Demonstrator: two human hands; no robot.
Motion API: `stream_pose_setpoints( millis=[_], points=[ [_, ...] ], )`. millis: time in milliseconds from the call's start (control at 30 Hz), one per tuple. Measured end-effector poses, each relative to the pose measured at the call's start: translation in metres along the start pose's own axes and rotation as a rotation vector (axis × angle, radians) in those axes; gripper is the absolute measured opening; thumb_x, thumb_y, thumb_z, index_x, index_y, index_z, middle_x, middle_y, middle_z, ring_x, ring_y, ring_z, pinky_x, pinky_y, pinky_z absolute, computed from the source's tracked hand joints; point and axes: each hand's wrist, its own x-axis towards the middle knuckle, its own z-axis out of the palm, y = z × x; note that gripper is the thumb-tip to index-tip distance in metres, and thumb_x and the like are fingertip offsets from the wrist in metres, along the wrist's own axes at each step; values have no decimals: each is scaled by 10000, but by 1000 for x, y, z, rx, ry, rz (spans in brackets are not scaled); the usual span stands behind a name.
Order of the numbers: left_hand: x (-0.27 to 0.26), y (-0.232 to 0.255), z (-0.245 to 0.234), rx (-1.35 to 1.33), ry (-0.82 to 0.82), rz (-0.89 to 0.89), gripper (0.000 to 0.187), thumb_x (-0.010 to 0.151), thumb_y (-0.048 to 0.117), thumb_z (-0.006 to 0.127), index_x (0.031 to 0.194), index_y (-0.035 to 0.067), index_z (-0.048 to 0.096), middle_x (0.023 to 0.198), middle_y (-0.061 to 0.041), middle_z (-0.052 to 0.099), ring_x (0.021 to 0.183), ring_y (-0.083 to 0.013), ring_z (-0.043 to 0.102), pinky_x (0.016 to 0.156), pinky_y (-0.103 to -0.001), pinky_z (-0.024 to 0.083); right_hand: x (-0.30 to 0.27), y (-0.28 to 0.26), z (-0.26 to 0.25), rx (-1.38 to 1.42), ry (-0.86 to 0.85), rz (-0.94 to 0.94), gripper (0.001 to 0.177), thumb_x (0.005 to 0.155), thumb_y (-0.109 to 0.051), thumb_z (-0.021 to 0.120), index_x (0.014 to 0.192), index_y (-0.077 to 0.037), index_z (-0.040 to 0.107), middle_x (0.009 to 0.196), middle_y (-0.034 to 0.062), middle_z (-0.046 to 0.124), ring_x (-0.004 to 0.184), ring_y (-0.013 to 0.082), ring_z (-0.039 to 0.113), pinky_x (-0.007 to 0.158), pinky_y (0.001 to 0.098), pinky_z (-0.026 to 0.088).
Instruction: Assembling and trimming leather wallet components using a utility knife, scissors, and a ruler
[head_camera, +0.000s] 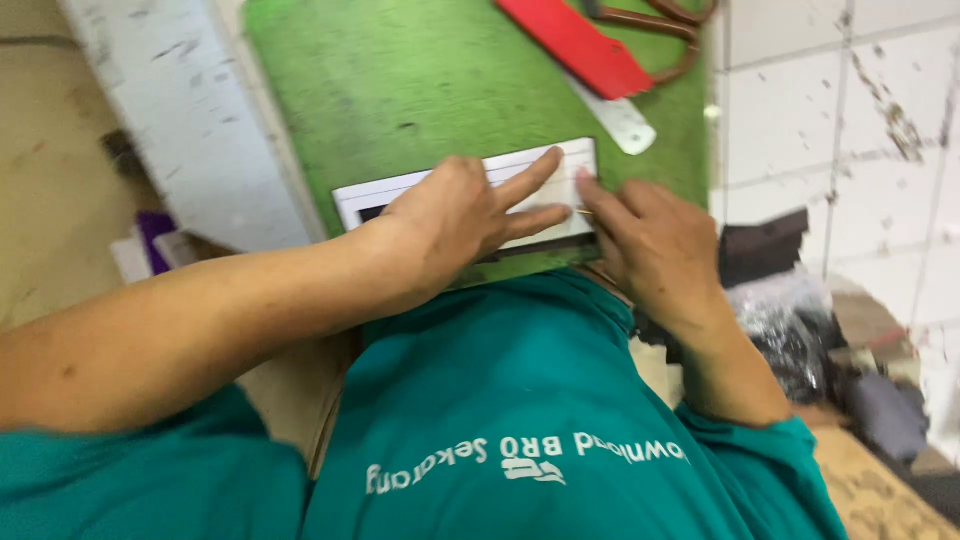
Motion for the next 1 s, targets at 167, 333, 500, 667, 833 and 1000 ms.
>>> stream_pose_setpoints(
  millis=[167, 333, 500, 667, 833, 1000],
  points=[
    [-37, 5, 38, -213, 298, -187, 590, 907, 142, 581, 1460, 211, 385, 1420, -117, 461, 913, -265, 644, 637, -379, 549, -5, 6, 3, -29, -21, -2, 387, 1038, -315, 713, 1422, -348, 673, 846, -14, 620, 677, 238, 629, 467, 385, 404],
    [-85, 26, 62, -543, 496, -376, 478, 961, 64, 572, 1430, 22, 490, 1423, -215, 543, 1185, -349, 583, 1055, -470, 500, -3, 6, -1, 1, 21, -30, 277, 1140, -292, 701, 1415, -293, 741, 910, -9, 700, 768, 225, 688, 535, 353, 420],
    [-85, 52, 62, -903, 449, -464, 801, 849, -251, 375, 1596, 28, 306, 1664, -258, 234, 1550, -408, 202, 1285, -527, 163, -1, 4, -8, 42, 6, -45, 295, 1119, -232, 730, 1413, -226, 740, 1113, 37, 803, 885, 225, 751, 547, 333, 426],
    [-38, 89, 68, -558, 570, -766, 743, 985, 354, 628, 1626, 168, 301, 1580, -302, 345, 1513, -468, 274, 1225, -698, 209, -2, 4, -7, 94, 2, -34, 315, 1123, -213, 700, 1432, -161, 736, 1218, 93, 800, 1025, 261, 765, 653, 347, 501],
    [-35, 93, 64, -363, 596, -913, 812, 1051, 672, 688, 1626, 229, 327, 1522, -238, 462, 1475, -414, 373, 1179, -701, 300, 3, -1, -13, 170, -38, -2, 332, 1121, -179, 668, 1431, -71, 716, 1327, 119, 766, 1171, 296, 736, 796, 363, 540],
    [-36, 95, 66, -369, 595, -894, 997, 991, 807, 730, 1643, 201, 282, 1548, -245, 428, 1484, -432, 330, 1178, -733, 265, 26, -13, -40, 426, 11, -22, 184, 1240, 71, 533, 1139, 94, 685, 1115, 236, 675, 1038, 371, 640, 917, 452, 467]
  ],
)
